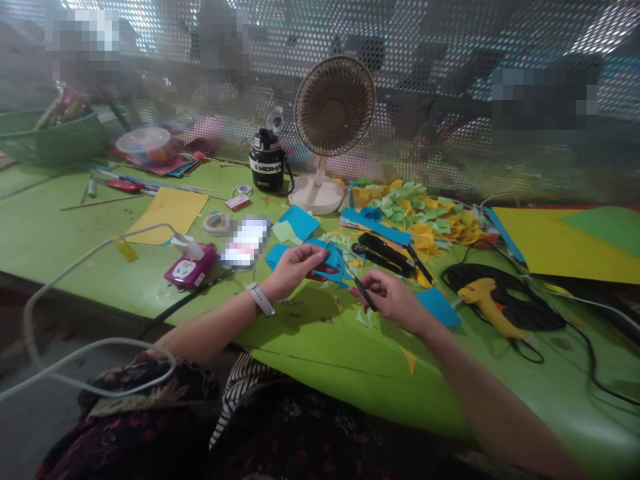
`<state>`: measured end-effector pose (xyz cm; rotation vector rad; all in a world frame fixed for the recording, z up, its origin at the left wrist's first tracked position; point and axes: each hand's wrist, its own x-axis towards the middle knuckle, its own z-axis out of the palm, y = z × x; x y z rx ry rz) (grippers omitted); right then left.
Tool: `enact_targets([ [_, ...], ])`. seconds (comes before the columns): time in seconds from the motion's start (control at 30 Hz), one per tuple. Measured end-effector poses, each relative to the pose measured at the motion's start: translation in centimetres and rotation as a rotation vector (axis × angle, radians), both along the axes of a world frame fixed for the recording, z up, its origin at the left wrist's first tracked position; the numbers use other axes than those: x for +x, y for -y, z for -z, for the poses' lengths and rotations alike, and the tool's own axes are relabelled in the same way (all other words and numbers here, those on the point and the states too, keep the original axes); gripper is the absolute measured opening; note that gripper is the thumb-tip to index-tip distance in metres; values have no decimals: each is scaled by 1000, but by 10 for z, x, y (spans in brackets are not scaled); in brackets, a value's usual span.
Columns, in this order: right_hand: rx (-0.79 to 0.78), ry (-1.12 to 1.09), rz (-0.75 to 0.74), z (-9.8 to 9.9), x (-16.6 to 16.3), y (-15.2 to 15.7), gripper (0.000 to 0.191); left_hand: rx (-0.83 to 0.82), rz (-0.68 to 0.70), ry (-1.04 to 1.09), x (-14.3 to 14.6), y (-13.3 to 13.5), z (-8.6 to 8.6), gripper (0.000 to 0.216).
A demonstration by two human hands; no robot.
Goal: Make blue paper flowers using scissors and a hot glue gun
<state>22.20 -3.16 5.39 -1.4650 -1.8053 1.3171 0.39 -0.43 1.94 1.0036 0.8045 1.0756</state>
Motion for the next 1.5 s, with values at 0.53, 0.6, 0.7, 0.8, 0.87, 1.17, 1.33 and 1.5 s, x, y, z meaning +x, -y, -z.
enact_targets([
  [0.53,-29,-36,-16,-1,0,0,56,25,-25,-44,-2,-1,0,49],
  [0.6,-31,-31,-14,-1,0,0,57,28,-32,-49,-2,-1,0,51],
  [0.7,-30,-33,-11,1,1,-1,56,49,-4,-63,-4,-1,-2,48],
  [0.8,-29,-32,-27,3,1,-1,55,63,28,-75,-5,-1,-3,45],
  [0.87,-17,-31,-32,2,1,0,54,57,31,-77,-5,-1,-3,44],
  [1.17,-25,-41,-44,-1,0,1,54,42,7,-90,-5,-1,-4,40],
  [1.33,-17,-60,-39,2,1,1,54,41,7,-86,-5,-1,-3,40],
  [1.5,-26,-69,-38,0,1,1,54,52,13,-91,-6,-2,-3,43],
])
